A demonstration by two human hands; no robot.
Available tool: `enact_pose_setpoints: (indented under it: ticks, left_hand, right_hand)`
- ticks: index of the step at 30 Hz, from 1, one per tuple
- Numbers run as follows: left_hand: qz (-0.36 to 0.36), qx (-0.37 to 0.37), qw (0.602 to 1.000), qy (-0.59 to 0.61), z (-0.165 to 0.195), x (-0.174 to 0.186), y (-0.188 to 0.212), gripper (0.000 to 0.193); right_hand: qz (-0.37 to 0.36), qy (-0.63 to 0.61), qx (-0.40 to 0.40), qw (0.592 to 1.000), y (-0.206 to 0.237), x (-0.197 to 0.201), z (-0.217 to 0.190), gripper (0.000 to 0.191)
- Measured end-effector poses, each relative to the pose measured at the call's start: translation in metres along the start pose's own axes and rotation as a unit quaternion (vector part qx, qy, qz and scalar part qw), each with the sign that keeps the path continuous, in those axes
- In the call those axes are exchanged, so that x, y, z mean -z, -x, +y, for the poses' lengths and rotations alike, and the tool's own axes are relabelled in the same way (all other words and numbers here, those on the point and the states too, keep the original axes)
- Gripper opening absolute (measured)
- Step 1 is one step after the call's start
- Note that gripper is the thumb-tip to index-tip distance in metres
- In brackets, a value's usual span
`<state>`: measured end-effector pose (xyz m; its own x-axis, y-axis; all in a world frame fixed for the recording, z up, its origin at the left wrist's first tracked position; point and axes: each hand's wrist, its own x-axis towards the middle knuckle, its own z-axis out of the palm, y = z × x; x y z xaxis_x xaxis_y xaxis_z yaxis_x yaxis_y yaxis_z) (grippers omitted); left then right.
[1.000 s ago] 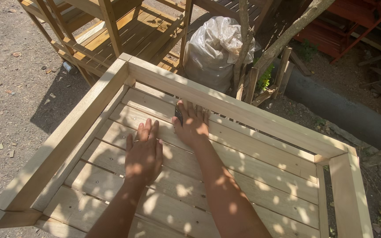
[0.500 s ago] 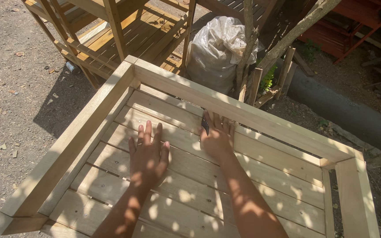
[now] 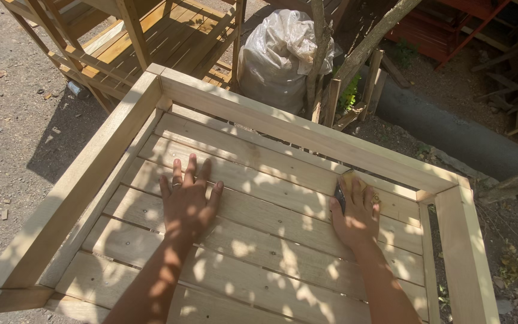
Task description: The person sands a small unfinished wooden shelf unit outdoors, rubbing sandpaper over the slatted shelves, top rails, side panels and edges. They rotate and reposition the furniture between sections to reach different surfaces, working over the frame piece by piece.
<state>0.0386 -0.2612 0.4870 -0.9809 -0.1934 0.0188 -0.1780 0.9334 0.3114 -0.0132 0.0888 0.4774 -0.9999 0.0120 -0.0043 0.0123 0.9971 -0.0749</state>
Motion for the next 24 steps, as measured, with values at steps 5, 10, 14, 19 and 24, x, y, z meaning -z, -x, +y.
enact_pose_setpoints:
  ticks: [5, 10, 14, 19, 24]
  left_hand:
    - [0.026, -0.015, 0.999, 0.015, -0.002, -0.003, 0.002, 0.067]
    - [0.034, 0.002, 0.999, -0.012, -0.004, -0.007, 0.003, 0.064]
    - [0.039, -0.001, 0.999, 0.012, -0.005, -0.012, 0.004, 0.064]
    - [0.009, 0.013, 1.000, 0.000, -0.006, -0.017, 0.003, 0.068]
    - [0.025, 0.006, 1.000, 0.016, -0.007, -0.021, 0.004, 0.066]
  right_hand:
    - [-0.044, -0.028, -0.036, 0.998, -0.053, -0.003, -0.076, 0.067]
    - [-0.025, -0.010, 0.169, 0.985, -0.032, -0.031, -0.145, 0.063]
    - [0.005, -0.022, 0.081, 0.996, -0.037, -0.018, -0.028, 0.066]
    - [-0.023, -0.037, -0.164, 0.986, -0.034, 0.004, 0.064, 0.066]
    - [-0.047, -0.030, 0.087, 0.995, 0.026, -0.030, -0.085, 0.066]
